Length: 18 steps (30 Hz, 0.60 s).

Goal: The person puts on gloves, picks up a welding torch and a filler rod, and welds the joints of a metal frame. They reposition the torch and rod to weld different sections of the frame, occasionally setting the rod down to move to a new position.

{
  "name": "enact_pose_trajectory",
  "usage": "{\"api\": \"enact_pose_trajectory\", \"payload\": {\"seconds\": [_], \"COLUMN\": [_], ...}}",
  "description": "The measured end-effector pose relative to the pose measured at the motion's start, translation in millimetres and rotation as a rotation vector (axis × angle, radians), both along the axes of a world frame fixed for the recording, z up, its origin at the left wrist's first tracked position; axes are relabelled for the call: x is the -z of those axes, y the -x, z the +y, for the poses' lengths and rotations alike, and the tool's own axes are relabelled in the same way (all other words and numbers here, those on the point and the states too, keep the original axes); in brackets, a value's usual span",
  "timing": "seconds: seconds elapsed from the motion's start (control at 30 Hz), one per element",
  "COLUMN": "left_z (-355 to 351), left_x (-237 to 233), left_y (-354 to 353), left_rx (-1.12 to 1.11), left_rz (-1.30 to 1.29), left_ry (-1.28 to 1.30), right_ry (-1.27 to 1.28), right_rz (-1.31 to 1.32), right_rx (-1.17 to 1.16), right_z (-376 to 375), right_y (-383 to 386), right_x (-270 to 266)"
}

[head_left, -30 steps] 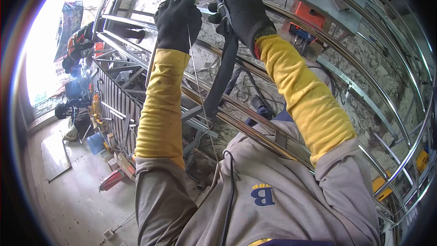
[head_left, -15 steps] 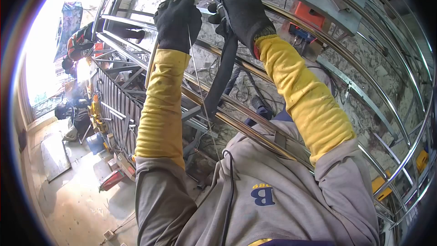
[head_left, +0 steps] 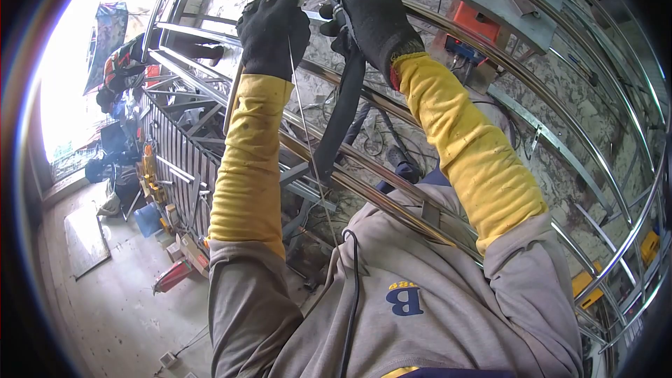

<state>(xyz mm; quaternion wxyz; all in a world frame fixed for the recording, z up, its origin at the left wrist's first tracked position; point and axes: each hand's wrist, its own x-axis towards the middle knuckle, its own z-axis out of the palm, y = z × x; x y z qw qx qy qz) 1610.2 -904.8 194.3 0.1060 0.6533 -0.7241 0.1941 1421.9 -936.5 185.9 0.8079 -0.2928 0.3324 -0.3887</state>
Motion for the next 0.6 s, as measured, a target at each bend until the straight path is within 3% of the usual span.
{"api": "enact_pose_trajectory", "payload": {"seconds": [0.13,0.47,0.53,0.6], "left_z": [-0.1,-0.1,-2.0,0.4], "left_x": [2.2,5.2,11.9,17.4], "left_y": [-3.1,-7.0,-19.1,-24.9], "left_rx": [0.046,0.055,0.031,0.141], "left_rz": [0.006,-0.003,-0.018,0.028], "left_ry": [0.034,0.054,-0.095,-0.007], "right_ry": [0.124,0.082,0.1,0.122], "right_rz": [0.041,0.036,0.04,0.055], "right_rx": [-0.021,-0.039,-0.041,-0.039], "right_z": [0.3,-1.8,-2.0,-3.2], "right_y": [0.6,1.6,0.8,-1.0], "right_x": [1.6,1.6,5.7,10.6]}}
